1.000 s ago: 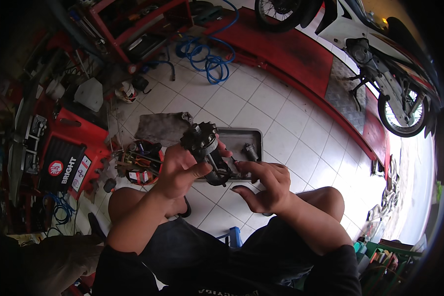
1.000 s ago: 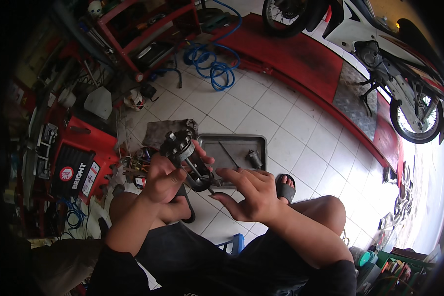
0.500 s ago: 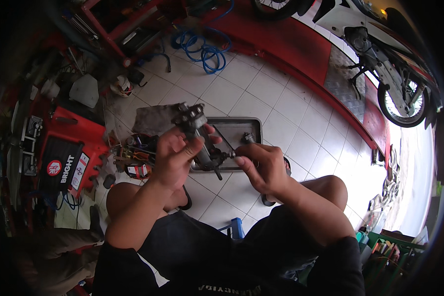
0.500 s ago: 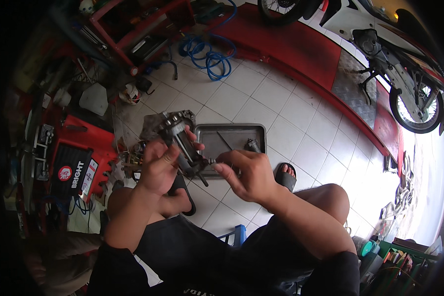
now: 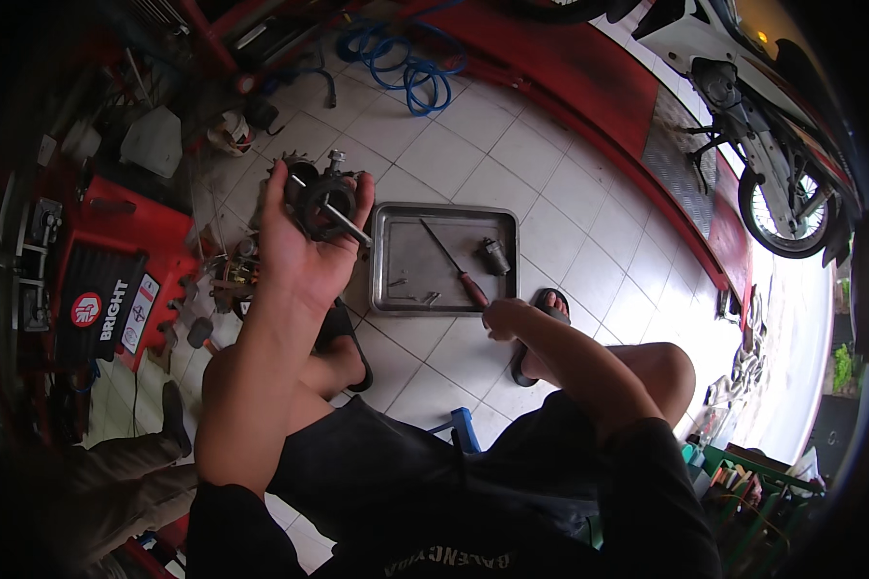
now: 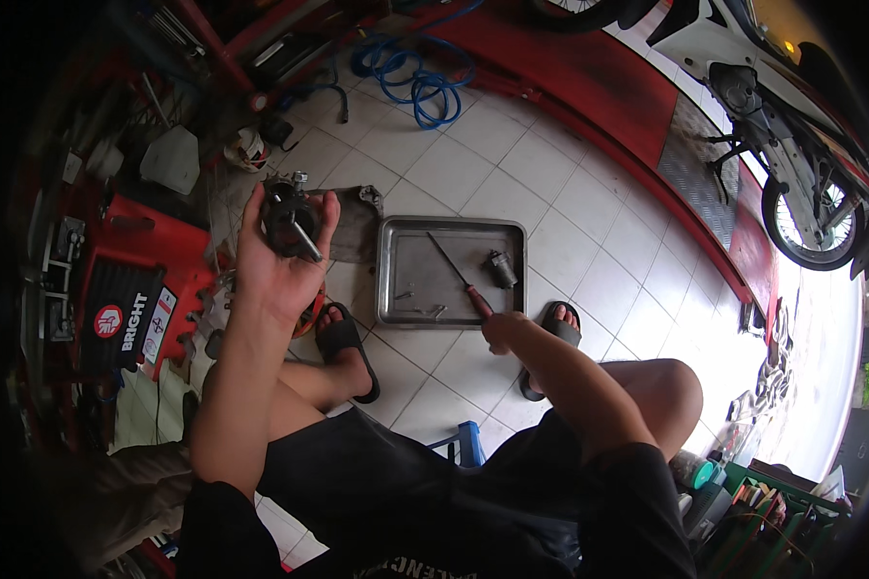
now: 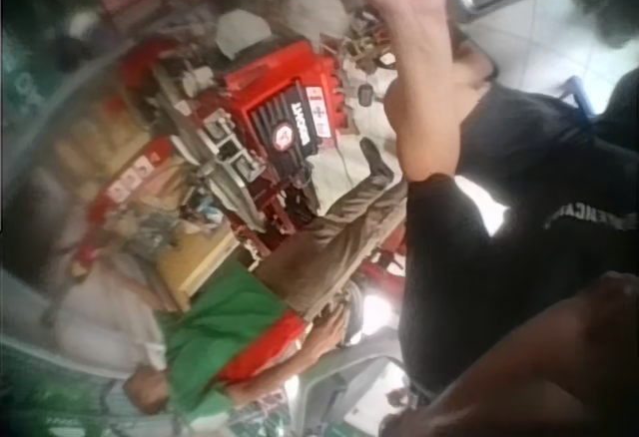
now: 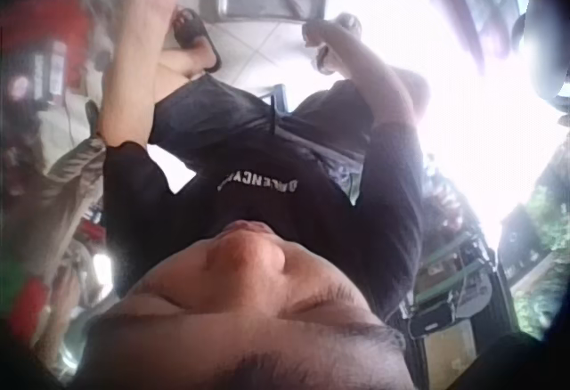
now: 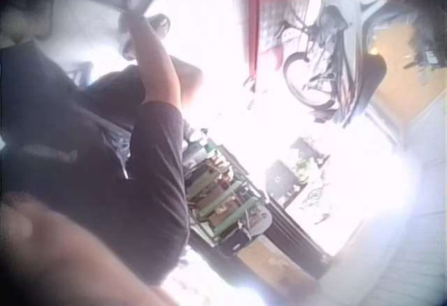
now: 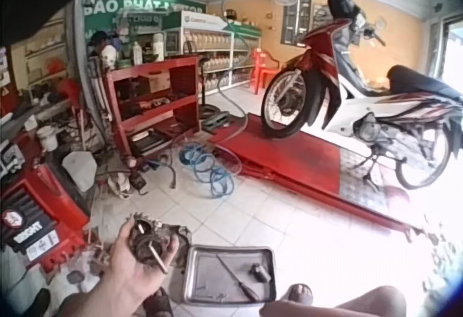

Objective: The person assembles a motorcycle sprocket assembly by hand, inserting a pin and securing it with a clip. They use a screwdriver to adjust components and place small parts into a metal tray.

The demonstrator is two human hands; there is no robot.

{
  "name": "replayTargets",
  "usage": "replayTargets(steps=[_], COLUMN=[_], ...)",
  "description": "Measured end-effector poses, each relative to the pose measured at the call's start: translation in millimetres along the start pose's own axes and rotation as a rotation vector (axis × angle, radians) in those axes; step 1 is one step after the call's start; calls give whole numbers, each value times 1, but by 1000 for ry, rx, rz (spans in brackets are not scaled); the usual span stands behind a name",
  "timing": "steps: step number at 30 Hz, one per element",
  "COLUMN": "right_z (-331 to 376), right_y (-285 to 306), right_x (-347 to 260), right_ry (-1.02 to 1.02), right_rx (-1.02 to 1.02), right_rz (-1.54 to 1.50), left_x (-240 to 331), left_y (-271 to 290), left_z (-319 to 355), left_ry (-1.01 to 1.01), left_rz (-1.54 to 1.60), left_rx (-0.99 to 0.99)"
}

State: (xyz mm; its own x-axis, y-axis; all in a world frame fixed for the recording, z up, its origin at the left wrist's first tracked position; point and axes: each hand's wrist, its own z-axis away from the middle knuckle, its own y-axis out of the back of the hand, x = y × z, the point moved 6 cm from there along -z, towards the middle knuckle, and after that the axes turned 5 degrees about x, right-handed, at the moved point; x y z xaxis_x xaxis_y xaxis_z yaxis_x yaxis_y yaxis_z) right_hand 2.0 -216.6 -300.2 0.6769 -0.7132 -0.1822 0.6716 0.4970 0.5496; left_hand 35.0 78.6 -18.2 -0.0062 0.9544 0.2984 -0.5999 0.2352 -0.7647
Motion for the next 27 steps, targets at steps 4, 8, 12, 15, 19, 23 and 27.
replayTargets(steps=[4, 8, 12, 15, 19, 23, 27], right_z=[-100, -155, -193, -212, -209, -165, -61], right_y=[7, 12, 37, 39, 42, 66, 117], right_x=[0, -29, -56, -58, -58, -54, -26], right_ry=[-264, -192, -57, -58, -41, -42, 76], right_rx=[538, 746, 820, 741, 684, 550, 702], right_rz=[-356, -338, -280, -238, -160, -242, -502], left_x=[17, 22, 33, 33, 39, 35, 15], left_y=[8, 12, 23, 14, 23, 16, 0], left_z=[6, 9, 3, 3, -9, -9, -8], left_ry=[-18, 48, 92, 66, 77, 61, 85], left_rz=[-51, -67, -66, -95, -59, -113, -216], left_rx=[32, 40, 109, 99, 91, -38, -235])
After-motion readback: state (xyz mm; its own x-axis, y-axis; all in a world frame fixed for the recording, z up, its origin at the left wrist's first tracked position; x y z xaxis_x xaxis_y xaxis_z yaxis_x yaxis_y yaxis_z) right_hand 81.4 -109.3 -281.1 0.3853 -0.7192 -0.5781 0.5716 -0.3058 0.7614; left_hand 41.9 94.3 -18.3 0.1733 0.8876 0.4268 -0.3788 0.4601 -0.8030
